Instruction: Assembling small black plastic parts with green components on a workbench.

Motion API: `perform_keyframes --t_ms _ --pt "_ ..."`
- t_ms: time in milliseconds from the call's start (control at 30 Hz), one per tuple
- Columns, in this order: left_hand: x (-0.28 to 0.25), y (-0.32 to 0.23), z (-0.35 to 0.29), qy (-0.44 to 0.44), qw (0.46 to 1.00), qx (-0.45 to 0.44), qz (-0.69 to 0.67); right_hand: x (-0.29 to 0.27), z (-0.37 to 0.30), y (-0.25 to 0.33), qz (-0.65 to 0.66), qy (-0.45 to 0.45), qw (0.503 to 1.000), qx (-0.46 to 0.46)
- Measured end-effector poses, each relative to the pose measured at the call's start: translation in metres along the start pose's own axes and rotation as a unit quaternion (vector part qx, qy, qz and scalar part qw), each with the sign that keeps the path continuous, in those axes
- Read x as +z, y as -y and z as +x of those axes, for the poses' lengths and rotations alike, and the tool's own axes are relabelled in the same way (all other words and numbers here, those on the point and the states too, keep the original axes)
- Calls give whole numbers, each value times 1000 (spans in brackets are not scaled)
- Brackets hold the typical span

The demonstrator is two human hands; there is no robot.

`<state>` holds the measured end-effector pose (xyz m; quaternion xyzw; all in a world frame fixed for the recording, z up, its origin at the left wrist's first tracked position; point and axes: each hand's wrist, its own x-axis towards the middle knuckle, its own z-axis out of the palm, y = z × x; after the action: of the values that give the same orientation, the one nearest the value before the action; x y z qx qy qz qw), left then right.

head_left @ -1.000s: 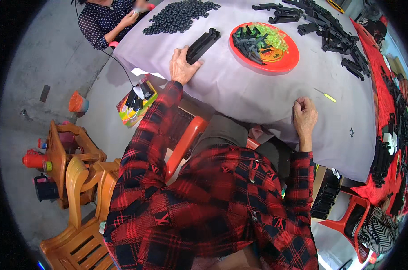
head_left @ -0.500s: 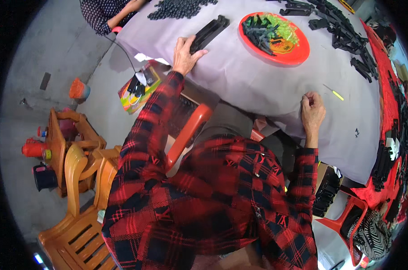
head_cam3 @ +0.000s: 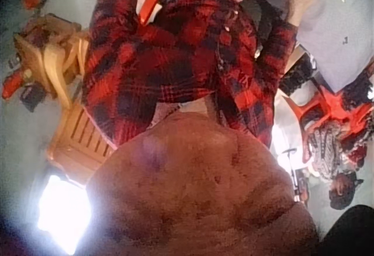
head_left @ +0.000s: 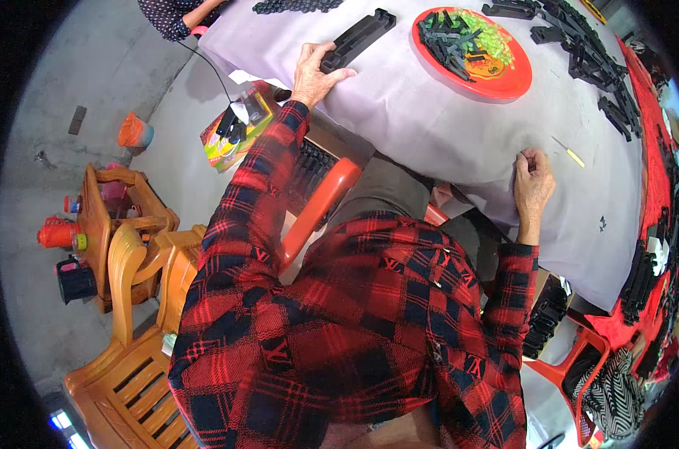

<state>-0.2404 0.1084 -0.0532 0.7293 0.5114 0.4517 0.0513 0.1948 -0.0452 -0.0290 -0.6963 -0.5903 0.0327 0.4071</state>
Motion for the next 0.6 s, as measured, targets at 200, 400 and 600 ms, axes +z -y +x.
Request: perform_keyframes --t_ms 200,400,600 --pt "0 5 2 1 1000 3 0 -1 1 -4 -33 18 999 6" --pt "0 7 4 12 1000 17 -21 -1 2 -2 -46 12 999 -9" --pt "9 5 3 -21 1000 5 9 0 0 2 -6 1 1000 9"
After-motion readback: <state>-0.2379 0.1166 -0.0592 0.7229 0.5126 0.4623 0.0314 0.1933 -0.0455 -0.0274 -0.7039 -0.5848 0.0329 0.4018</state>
